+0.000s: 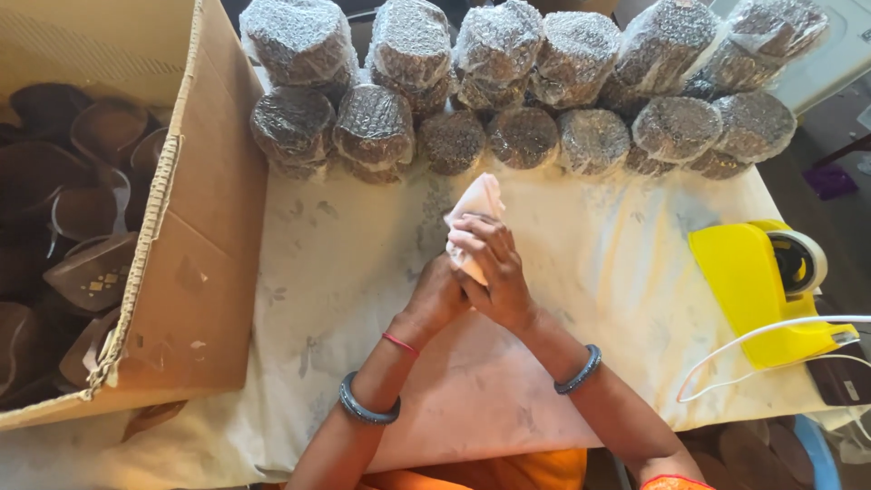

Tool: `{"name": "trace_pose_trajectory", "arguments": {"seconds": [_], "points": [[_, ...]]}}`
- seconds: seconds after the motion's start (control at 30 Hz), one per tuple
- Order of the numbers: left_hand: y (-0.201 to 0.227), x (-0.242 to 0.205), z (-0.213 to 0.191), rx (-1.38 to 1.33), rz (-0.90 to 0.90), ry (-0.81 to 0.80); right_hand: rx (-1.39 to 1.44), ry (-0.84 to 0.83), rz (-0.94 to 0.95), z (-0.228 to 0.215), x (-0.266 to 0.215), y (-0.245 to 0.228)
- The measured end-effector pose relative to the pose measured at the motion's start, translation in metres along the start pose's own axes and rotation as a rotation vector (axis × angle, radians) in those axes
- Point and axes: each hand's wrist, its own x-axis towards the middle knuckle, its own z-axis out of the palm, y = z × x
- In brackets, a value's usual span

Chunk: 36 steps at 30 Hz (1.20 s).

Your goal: Cleaning small clay diyas or lamps with a cloth before packaging.

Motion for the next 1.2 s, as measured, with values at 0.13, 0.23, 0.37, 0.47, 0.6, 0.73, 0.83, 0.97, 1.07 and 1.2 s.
{"name": "trace_pose_trajectory", "arguments": {"seconds": [0.13,0.23,0.37,0.47,0.6,0.73,0.83,0.97,1.07,1.2], "points": [[-0.026,-0.011,0.009,0.337,0.049,-0.143,-0.118,0.03,0.097,0.007,-0.018,0.041],[-0.005,-0.006,-0.007,0.3,0.144,-0.154,0.333,0.059,0.677,0.012,-0.034,0.084],[0.021,0.006,-0.027,0.075,0.098,-0.113,1.122,0.177,1.003,0.031,-0.057,0.12],[0.025,0.013,-0.03,-0.349,-0.075,-0.072,0.933,0.197,0.961,0.035,-0.056,0.097],[0.017,0.011,-0.026,-0.386,-0.208,-0.085,0.252,0.121,0.367,0.016,-0.037,0.043],[-0.041,-0.009,0.012,-0.521,-0.177,-0.047,-0.203,-0.044,-0.045,0.005,-0.007,0.007],[-0.041,-0.008,0.011,-0.352,-0.275,-0.09,-0.218,-0.066,-0.004,0.012,-0.02,0.025],[-0.029,-0.004,0.003,-0.571,-0.244,-0.191,0.033,0.146,0.355,0.014,-0.031,0.036],[-0.01,0.002,-0.009,-0.486,-0.25,-0.193,0.042,0.213,0.341,0.02,-0.035,0.037],[-0.003,-0.002,-0.004,-0.093,-0.16,0.008,-0.009,0.11,0.107,0.014,-0.026,0.011]]}}
